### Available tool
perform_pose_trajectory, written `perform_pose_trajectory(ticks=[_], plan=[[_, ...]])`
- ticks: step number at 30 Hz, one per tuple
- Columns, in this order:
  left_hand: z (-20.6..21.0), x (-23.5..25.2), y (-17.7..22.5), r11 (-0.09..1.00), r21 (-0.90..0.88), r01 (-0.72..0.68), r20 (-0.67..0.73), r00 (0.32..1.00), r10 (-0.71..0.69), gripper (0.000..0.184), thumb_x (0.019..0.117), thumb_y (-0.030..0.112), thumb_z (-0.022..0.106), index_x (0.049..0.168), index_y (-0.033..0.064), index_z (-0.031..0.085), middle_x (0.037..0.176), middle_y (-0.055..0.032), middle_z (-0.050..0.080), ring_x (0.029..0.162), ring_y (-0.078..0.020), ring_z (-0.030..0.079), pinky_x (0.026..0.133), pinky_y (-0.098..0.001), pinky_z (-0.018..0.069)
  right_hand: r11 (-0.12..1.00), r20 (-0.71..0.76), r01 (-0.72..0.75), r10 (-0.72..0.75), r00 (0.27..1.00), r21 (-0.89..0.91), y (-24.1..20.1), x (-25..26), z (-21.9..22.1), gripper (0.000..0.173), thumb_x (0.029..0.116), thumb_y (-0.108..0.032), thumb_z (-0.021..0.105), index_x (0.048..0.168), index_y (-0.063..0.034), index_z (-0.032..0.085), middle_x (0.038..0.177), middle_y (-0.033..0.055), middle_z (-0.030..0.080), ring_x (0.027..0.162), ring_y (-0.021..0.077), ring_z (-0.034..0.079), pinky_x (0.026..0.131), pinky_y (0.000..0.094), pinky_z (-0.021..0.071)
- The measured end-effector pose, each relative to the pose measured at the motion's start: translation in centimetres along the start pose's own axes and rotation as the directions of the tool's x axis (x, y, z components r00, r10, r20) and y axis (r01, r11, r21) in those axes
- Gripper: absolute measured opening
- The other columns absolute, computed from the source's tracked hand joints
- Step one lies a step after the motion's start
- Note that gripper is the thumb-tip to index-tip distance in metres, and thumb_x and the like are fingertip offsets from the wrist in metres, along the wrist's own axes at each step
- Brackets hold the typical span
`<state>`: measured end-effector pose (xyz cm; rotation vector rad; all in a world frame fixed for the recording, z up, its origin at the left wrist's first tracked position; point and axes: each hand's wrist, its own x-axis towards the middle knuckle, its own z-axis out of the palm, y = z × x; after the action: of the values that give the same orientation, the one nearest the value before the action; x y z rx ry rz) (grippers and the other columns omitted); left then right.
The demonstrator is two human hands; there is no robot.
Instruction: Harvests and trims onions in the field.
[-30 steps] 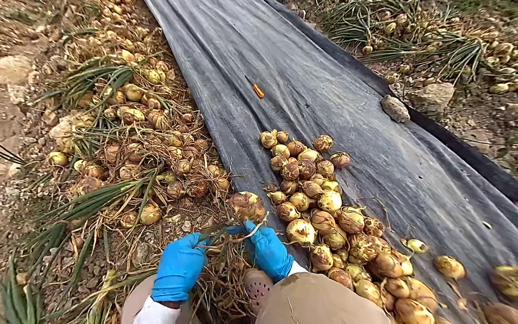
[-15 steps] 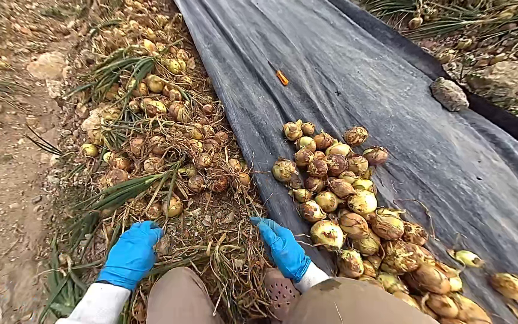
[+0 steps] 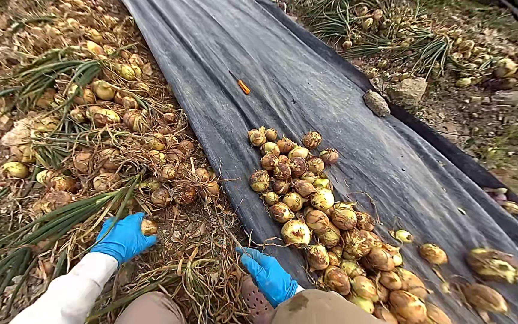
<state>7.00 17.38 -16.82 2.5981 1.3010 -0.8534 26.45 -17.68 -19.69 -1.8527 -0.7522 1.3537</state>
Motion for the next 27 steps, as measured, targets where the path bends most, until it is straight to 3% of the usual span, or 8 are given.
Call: perform_pose_trajectory(ticks=[4,9,12,14,16,19,22,27], plan=[[-0.6,-8.9,1.2,0.699,-0.690,-0.191,-0.335,0.939,-0.074,0.071,0.0765,0.036,0.080,0.140,0.0145,0.058,0.121,-0.0146,0.070,0.111,-0.0295,0.068,0.095,-0.0574,0.0536,0.982,0.085,0.162,-0.154,0.984,-0.094,-3.6,2.2,1.6,0.064,0.1030,-0.058,0.043,0.153,-0.0192,0.049,0.123,0.0145,0.070,0.111,0.0269,0.068,0.098,0.0536,0.0517],[-0.8,-16.6,7.2,0.290,-0.850,-0.439,-0.480,0.873,-0.087,0.093,0.0689,0.052,0.081,0.146,0.0079,0.051,0.129,-0.0032,0.068,0.111,-0.0087,0.068,0.093,-0.0298,0.0590,0.959,0.188,0.273,-0.283,0.941,0.078,-10.1,2.9,3.6,0.085,0.0875,-0.062,0.067,0.158,-0.0196,0.042,0.134,0.0170,0.064,0.118,0.0261,0.065,0.101,0.0513,0.0508],[0.4,-17.7,9.2,0.293,-0.815,-0.499,-0.509,0.859,0.049,0.106,0.0651,0.032,0.093,0.155,0.0087,0.041,0.143,-0.0073,0.059,0.126,-0.0140,0.062,0.105,-0.0325,0.0554,0.834,0.018,0.464,-0.491,0.871,0.297,-10.3,2.2,4.8,0.078,0.0967,-0.067,0.045,0.144,-0.0068,0.055,0.111,0.0110,0.071,0.089,0.0125,0.068,0.081,0.0367,0.0579],[1.2,-18.2,9.5,0.369,-0.786,-0.497,-0.493,0.863,0.111,0.108,0.0669,0.028,0.093,0.159,0.0102,0.038,0.147,-0.0079,0.057,0.130,-0.0140,0.059,0.109,-0.0334,0.0525,0.812,-0.064,0.501,-0.507,0.860,0.299,-9.6,1.9,4.9,0.067,0.1057,-0.056,0.031,0.139,-0.0057,0.061,0.119,0.0086,0.071,0.104,0.0103,0.068,0.092,0.0358,0.0573],[1.1,-19.5,10.0,0.319,-0.885,-0.338,-0.317,0.941,0.118,0.103,0.0692,0.022,0.093,0.157,0.0106,0.040,0.136,-0.0034,0.066,0.117,-0.0098,0.068,0.099,-0.0302,0.0590,0.827,-0.093,0.541,-0.533,0.841,0.156,-8.5,1.9,4.7,0.060,0.1085,-0.047,0.030,0.145,-0.0078,0.059,0.134,0.0101,0.068,0.122,0.0152,0.065,0.106,0.0423,0.0511],[1.2,-20.7,10.7,-0.002,-1.000,0.002,0.002,0.995,0.102,0.060,0.0811,0.007,0.082,0.135,0.0046,0.056,0.097,-0.0079,0.074,0.065,-0.0138,0.068,0.056,-0.0277,0.0577,0.608,-0.148,0.725,-0.790,0.596,-0.324,-7.8,1.6,4.1,0.063,0.1093,-0.052,0.029,0.149,-0.0103,0.054,0.108,0.0129,0.076,0.090,0.0241,0.075,0.072,0.0502,0.0612],[1.5,-20.6,10.1,-0.192,-0.975,0.114,0.100,0.992,0.081,0.016,0.0974,0.000,0.062,0.113,-0.0008,0.063,0.082,-0.0106,0.074,0.048,-0.0069,0.056,0.042,-0.0188,0.0430,0.494,-0.165,0.783,-0.868,0.468,-0.378,-8.1,1.7,3.3,0.065,0.1083,-0.056,0.029,0.152,-0.0129,0.051,0.095,0.0099,0.075,0.076,0.0204,0.073,0.062,0.0452,0.0599],[-0.7,-20.2,9.9,0.123,-0.992,-0.009,-0.024,0.992,-0.121,0.032,0.1097,0.017,0.048,0.089,0.0025,0.069,0.064,-0.0053,0.070,0.039,-0.0091,0.051,0.038,-0.0229,0.0405,0.922,-0.035,0.313,-0.329,0.944,-0.226,-7.0,2.3,1.7,0.066,0.1040,-0.062,0.030,0.150,-0.0199,0.053,0.114,0.0105,0.073,0.101,0.0255,0.070,0.091,0.0531,0.0537]])
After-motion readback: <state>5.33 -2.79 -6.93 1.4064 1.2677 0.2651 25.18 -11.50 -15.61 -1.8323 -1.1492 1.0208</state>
